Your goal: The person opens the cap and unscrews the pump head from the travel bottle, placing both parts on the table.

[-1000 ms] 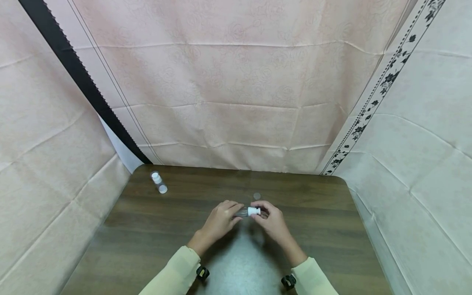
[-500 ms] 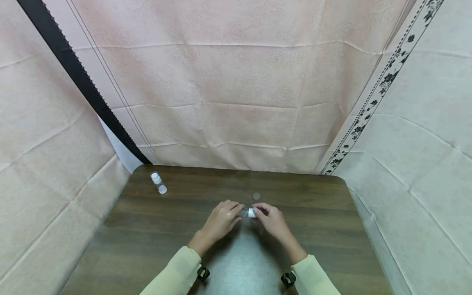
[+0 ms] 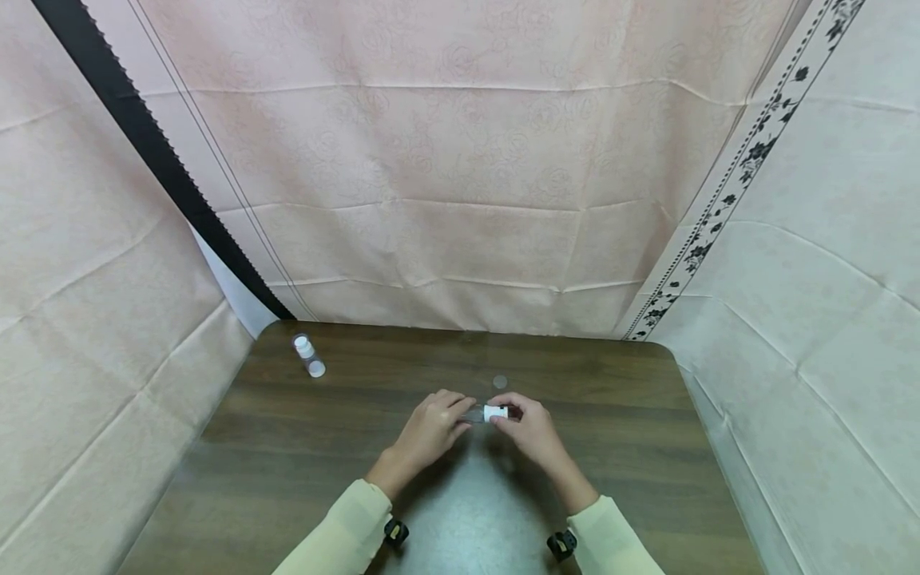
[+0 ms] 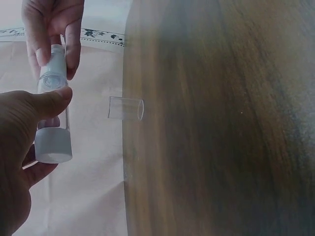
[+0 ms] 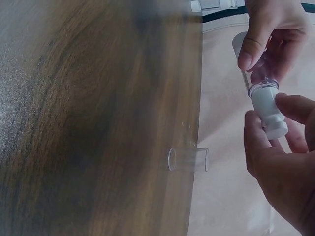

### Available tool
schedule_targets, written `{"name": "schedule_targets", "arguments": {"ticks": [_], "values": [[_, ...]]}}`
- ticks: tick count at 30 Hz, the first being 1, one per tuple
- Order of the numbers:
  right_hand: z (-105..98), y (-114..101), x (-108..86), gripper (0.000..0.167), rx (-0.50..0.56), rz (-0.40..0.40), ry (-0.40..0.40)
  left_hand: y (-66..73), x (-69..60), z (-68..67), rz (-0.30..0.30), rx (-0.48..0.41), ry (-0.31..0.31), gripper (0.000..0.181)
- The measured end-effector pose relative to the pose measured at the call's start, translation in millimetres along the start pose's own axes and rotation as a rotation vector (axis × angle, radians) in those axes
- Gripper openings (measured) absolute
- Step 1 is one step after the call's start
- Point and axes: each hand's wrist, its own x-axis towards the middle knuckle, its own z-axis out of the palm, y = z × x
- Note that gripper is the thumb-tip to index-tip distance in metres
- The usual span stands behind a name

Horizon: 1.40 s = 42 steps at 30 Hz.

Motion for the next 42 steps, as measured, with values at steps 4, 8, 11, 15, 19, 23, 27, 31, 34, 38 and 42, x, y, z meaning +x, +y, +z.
{"name": "schedule_targets", "arguments": {"ticks": [4, 8, 11, 15, 19, 23, 27, 31, 34, 38, 42], "values": [[1, -2, -0.8, 0.018, 0.038, -0.033, 0.012, -1.2, -0.6, 1.4, -0.012, -0.043, 0.007, 0.037], [3, -3, -1.5, 0.018, 0.059, -0.087, 0.018, -1.5, -0.7, 2.4, -0.018, -0.075, 0.008, 0.038], [5, -2, -2.0, 0.023, 0.051, -0.108, 0.026, -1.1, -0.5, 3.0, -0.019, -0.091, 0.013, 0.039], [4, -3, -3.7, 0.035, 0.051, -0.123, 0.033, -0.3, 0.1, 3.2, -0.025, -0.096, 0.014, 0.039], [1, -4, -4.5, 0.041, 0.087, -0.182, 0.045, -0.3, 0.7, 2.3, -0.019, -0.081, 0.023, 0.038], [-3, -5, -1.9, 0.041, 0.109, -0.181, 0.059, -1.3, 2.0, 1.5, -0.003, -0.044, 0.045, 0.038], [-6, -4, 0.6, 0.036, 0.097, -0.066, 0.049, -1.5, 3.2, 0.9, 0.021, 0.003, 0.061, 0.038], [-7, -2, 1.6, 0.035, 0.073, 0.065, 0.018, -0.7, 3.0, 1.5, 0.034, 0.036, 0.063, 0.038], [-6, 1, 2.0, 0.037, 0.103, 0.134, -0.016, 0.5, 2.6, 1.5, 0.042, 0.065, 0.06, 0.038], [-5, 3, 1.8, 0.036, 0.152, 0.161, -0.056, 2.2, 2.7, 0.7, 0.056, 0.1, 0.057, 0.036], [-4, 2, 0.4, 0.032, 0.166, 0.14, -0.057, 2.9, 2.9, 0.9, 0.058, 0.099, 0.063, 0.035]]}}
